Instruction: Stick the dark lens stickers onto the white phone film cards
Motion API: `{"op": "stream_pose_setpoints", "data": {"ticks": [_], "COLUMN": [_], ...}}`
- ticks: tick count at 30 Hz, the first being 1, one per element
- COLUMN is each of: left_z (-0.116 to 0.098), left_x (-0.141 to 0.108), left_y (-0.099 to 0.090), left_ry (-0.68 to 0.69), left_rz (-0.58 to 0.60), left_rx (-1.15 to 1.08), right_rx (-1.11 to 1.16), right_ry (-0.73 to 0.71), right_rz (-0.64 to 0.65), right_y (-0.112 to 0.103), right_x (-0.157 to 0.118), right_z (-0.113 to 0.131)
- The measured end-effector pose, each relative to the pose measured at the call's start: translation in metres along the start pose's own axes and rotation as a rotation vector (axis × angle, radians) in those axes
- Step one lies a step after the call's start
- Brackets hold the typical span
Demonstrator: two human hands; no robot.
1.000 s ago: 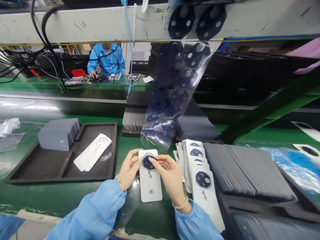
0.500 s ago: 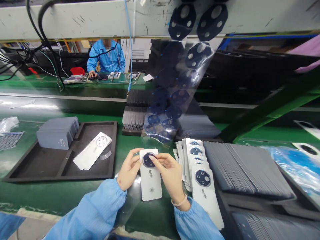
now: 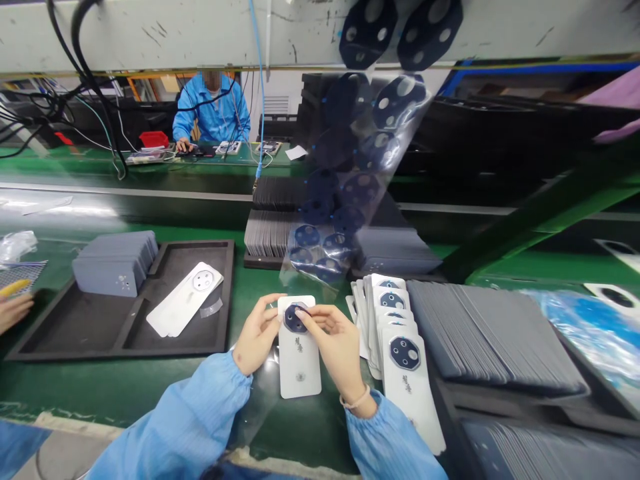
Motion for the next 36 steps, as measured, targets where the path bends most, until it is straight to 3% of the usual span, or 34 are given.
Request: {"op": "stream_pose_setpoints", "data": {"ticks": [12,18,24,27,32,36], "left_z": [-0.002,-0.002,0.004,0.007,0.01,0.01], "left_x": [-0.003,-0.004,-0.004,-0.004,-0.004,-0.004], "left_y": [0.001,0.006,0.002,0.001,0.003,0.004], "left_ry": [0.045,0.044,0.006,-0.018,-0.054,-0.064], "left_rz": [0.003,0.026,-0.062,-0.077,-0.042,-0.035], "left_rx": [0.04,0.046,0.038,0.026,0.031,0.045], "right_rx": [-0.1,-0.262,-0.47,-0.458,-0.287,-0.223], "right_ry": [-0.089,-0.237,-0.384,-0.345,-0.118,-0.105], "right_rz": [-0.045,-0.071,-0.19,-0.172,0.058,0.076], "right_y": [-0.001,-0.002,-0.006,-0.005,0.008,0.006], "right_x": [-0.002,-0.009,-0.017,-0.013,-0.003,-0.002], "right_z": [0.005,0.019,0.034,0.029,0.006,0.006]}}
Point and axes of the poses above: each hand's wrist, its own x-axis towards the middle knuckle, its own y-axis out of the palm, z = x × y, the point moved 10 cm from there along x, towards the middle knuckle, and after that the axes turned 4 degrees about z, right-handed, at the moved point
